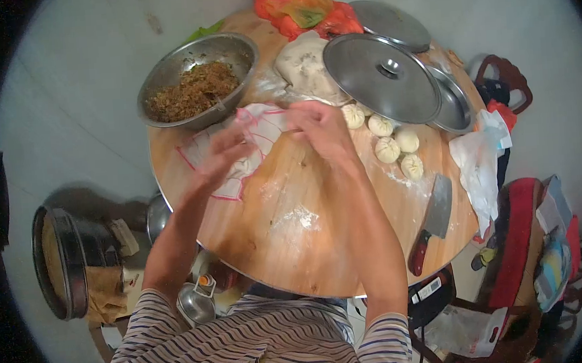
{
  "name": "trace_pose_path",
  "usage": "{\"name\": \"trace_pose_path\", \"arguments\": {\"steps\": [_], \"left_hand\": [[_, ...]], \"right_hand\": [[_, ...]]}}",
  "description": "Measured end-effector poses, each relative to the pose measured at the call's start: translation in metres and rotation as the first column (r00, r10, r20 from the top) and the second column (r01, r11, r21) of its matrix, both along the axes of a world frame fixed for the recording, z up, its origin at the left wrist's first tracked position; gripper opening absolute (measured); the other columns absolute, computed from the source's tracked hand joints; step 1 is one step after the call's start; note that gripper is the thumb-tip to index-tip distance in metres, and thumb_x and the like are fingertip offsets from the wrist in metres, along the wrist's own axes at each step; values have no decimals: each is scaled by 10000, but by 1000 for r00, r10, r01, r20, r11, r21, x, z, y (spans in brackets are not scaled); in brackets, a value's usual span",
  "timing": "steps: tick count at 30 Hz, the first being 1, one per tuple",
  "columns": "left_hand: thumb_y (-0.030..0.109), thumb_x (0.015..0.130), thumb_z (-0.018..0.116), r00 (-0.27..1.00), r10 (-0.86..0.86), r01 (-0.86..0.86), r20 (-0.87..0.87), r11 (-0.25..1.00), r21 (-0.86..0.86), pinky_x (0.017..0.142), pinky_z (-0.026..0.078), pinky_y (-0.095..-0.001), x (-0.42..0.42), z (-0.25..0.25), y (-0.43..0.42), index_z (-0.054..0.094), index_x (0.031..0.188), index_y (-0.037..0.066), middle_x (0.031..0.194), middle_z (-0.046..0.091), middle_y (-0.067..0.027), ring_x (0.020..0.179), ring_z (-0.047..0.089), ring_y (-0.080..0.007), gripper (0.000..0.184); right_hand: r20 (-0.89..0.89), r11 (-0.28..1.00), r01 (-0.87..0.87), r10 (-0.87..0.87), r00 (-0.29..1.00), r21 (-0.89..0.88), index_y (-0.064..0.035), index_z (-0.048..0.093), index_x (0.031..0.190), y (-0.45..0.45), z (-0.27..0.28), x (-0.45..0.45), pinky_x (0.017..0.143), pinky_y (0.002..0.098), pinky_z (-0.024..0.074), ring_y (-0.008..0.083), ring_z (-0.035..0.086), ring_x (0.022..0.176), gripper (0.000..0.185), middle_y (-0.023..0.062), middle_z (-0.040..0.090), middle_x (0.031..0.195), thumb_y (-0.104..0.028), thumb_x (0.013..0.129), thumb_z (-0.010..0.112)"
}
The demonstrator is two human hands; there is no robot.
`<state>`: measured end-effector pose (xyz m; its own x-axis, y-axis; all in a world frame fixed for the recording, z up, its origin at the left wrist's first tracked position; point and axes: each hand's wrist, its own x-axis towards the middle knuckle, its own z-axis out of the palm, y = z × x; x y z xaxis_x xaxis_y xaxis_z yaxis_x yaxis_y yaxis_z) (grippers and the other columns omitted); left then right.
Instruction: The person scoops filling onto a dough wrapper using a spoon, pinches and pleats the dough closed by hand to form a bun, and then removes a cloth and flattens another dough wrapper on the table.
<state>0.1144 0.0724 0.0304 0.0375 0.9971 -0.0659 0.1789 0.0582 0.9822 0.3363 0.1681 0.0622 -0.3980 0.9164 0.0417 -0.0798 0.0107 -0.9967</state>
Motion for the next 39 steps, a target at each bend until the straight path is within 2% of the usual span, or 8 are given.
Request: {"name": "trace_pose_path", "arguments": {"steps": [5,6,8,16,21,34,36,39], "left_hand": [[68,882,667,894,140,-236,426,955,180,1059,453,-318,-42,18,-3,506,1530,-29,1439,589,-94,1229,590,-170,674],[68,882,667,895,141,-237,424,954,183,1059,453,-318,-45,25,-4,506,1530,-29,1439,589,-94,1229,590,-170,674],[80,894,661,806,22,-247,591,921,302,1089,459,-383,-51,36,-6,446,1550,-66,1467,572,-124,1279,591,-215,705],[176,910,706,839,37,-282,543,883,376,1187,415,-493,-76,60,-16,330,1613,-55,1632,425,-151,1436,505,-308,830],[166,908,712,836,35,-282,548,884,373,1196,406,-509,-77,46,-17,345,1604,-65,1634,422,-149,1445,497,-305,820],[139,917,710,823,54,-309,566,878,366,1181,423,-535,-77,40,-18,379,1584,-72,1612,456,-142,1439,507,-290,774],[141,918,712,822,49,-306,567,879,366,1174,430,-533,-80,37,-18,382,1583,-72,1609,460,-140,1434,512,-286,772],[146,917,717,820,47,-305,570,879,366,1163,439,-528,-81,38,-19,388,1580,-70,1598,473,-136,1420,526,-281,771]], "right_hand": [[392,992,29,-75,917,121,-18,774,1079,46,-83,8,761,320,566,176,738,863,205,84,782,921,-152,930,731],[535,981,27,-128,835,192,-39,781,1103,48,-93,5,793,346,571,215,759,905,215,107,800,959,-135,921,720],[552,979,26,-135,823,200,-59,784,1097,55,-108,-7,813,366,570,248,760,916,213,123,798,983,-151,915,723],[707,988,-48,-73,704,149,-92,790,1027,68,-84,-70,864,443,570,352,749,989,257,180,780,995,-307,887,783],[806,959,-11,-233,544,284,-58,790,1016,60,-76,-95,883,484,567,391,736,1034,357,205,774,1048,-367,840,830],[767,987,59,-154,623,151,-57,778,1132,63,-72,-116,947,488,570,412,714,1118,402,239,755,1153,-309,822,825],[776,943,5,-276,566,332,-56,790,1103,59,-69,-121,923,481,571,412,726,1081,365,238,765,1108,-282,818,826],[729,972,24,-191,657,233,-48,800,1047,38,-28,-115,890,483,568,422,738,1007,315,235,774,1019,-264,819,818]]}}
